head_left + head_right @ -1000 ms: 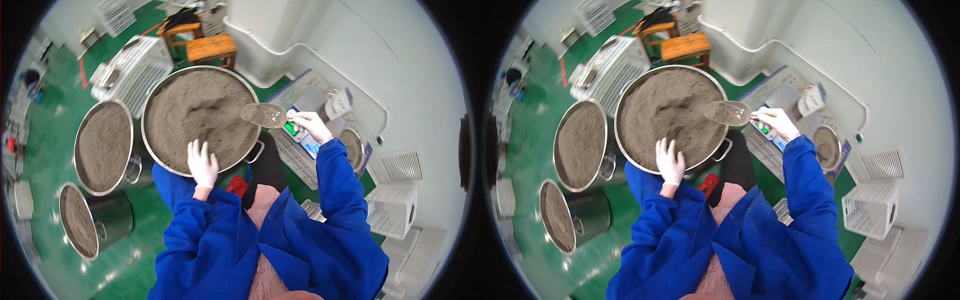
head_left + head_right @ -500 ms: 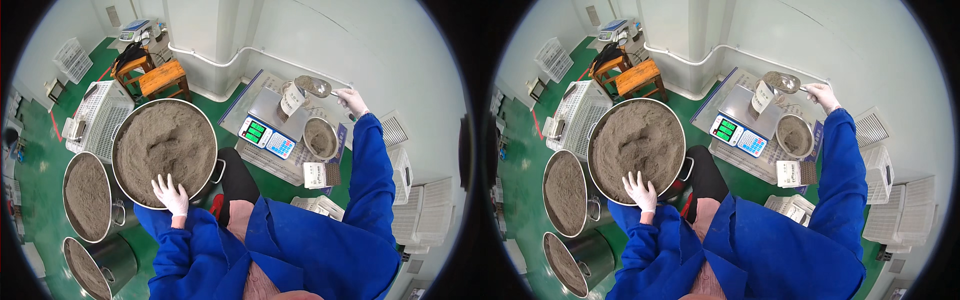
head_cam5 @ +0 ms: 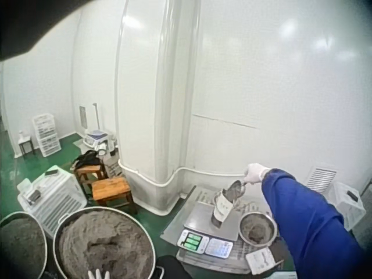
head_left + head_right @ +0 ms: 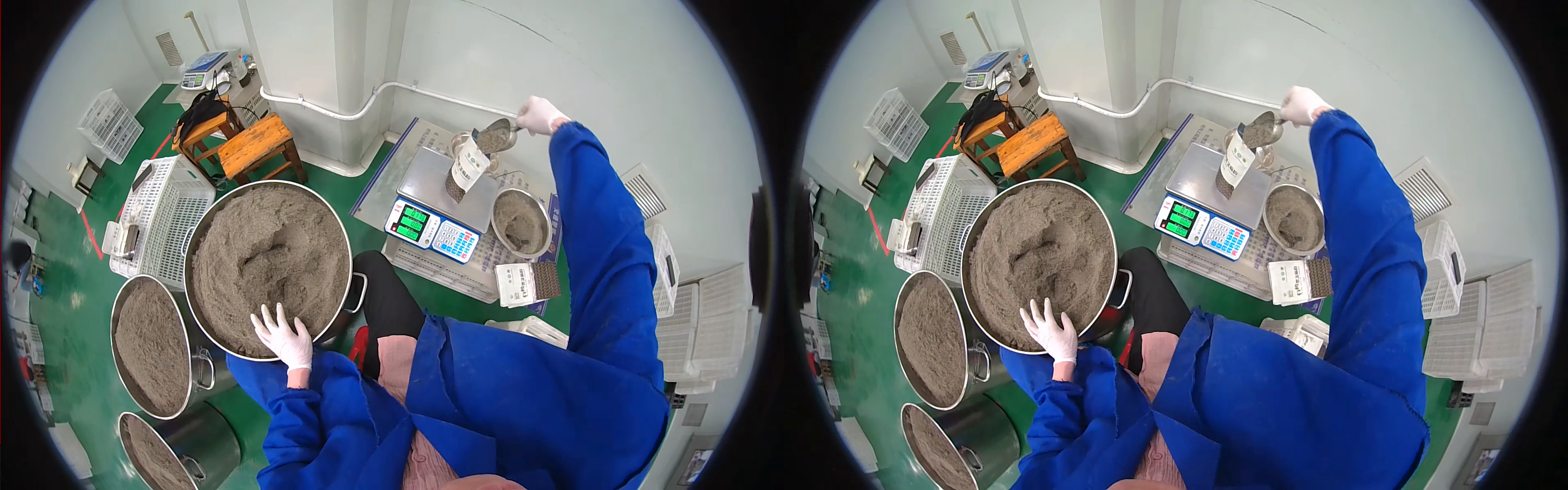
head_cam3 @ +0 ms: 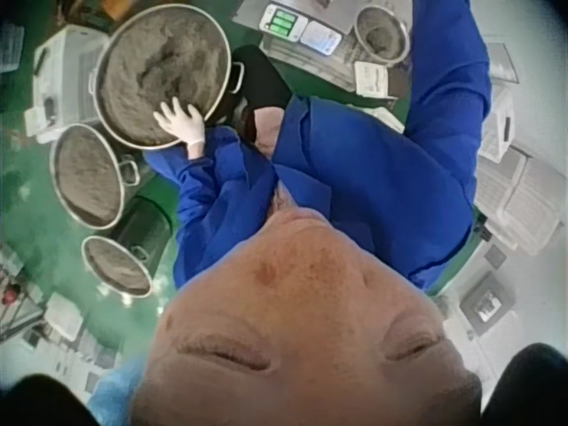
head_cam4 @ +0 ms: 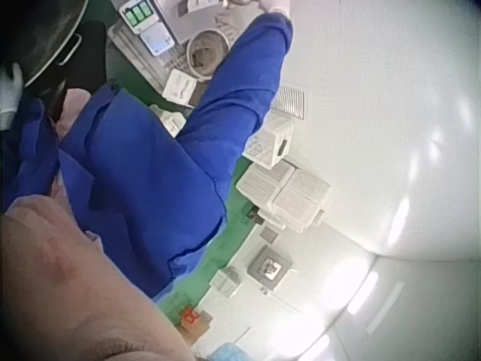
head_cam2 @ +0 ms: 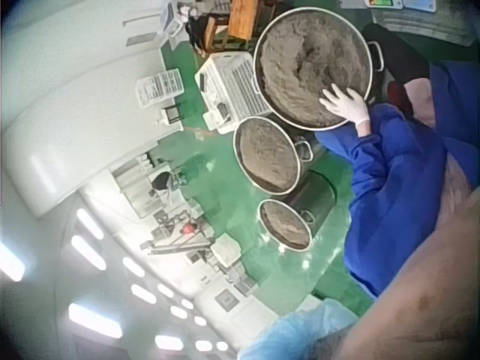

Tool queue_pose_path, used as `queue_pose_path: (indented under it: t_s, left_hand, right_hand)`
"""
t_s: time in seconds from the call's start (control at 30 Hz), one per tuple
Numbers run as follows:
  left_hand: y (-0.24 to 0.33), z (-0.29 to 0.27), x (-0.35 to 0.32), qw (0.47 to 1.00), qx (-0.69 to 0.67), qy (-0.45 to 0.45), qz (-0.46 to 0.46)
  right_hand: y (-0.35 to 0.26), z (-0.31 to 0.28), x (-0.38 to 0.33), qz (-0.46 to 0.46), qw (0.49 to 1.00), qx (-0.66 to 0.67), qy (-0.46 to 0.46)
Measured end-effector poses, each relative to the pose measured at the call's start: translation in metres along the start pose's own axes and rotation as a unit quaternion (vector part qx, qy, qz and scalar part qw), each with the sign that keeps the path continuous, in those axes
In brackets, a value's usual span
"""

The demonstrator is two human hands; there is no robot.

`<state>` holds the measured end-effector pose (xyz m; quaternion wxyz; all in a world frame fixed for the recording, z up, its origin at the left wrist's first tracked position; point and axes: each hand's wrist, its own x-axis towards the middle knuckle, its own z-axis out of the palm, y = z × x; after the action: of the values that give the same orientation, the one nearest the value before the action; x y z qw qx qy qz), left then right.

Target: Scooping powder from a large container into small bags and weighing them on a digital scale.

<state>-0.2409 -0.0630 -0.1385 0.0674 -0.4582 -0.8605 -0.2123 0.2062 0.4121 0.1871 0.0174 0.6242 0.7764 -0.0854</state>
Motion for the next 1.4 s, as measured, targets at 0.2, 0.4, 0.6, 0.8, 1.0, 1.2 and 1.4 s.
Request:
queue_pose_path:
  t_s: [0.2, 0.4, 0.6, 0.8, 1.0, 1.2, 1.4]
  left_hand:
    - [0.002, -0.003, -0.001, 0.999, -0.031, 0.023, 0.014]
    - [-0.001, -0.004, -0.003, 0.999, -0.043, 0.027, 0.016]
    - [0.001, -0.002, 0.002, 0.999, -0.024, 0.036, 0.014]
    - [-0.001, -0.001, 0.001, 1.0, 0.0, 0.018, -0.005]
    - [0.001, 0.0, -0.002, 0.999, -0.005, 0.033, -0.021]
    - [0.0, 0.0, -0.001, 0.998, 0.002, 0.056, -0.016]
    - [0.009, 0.0, 0.005, 0.998, -0.015, 0.054, -0.018]
  right_hand:
    - [-0.046, 0.003, 0.021, 0.005, 0.982, -0.187, -0.007]
    - [-0.016, -0.002, 0.015, 0.028, 0.991, -0.131, -0.03]
    - [0.061, -0.007, -0.042, 0.109, 0.982, 0.155, -0.003]
    - [0.003, 0.039, -0.094, 0.001, 0.922, 0.383, -0.055]
    - [-0.186, 0.139, -0.109, -0.198, 0.924, 0.294, -0.145]
    - [-0.359, 0.256, -0.138, -0.353, 0.931, 0.027, -0.09]
    - [-0.369, 0.349, -0.115, -0.358, 0.916, 0.065, -0.168]
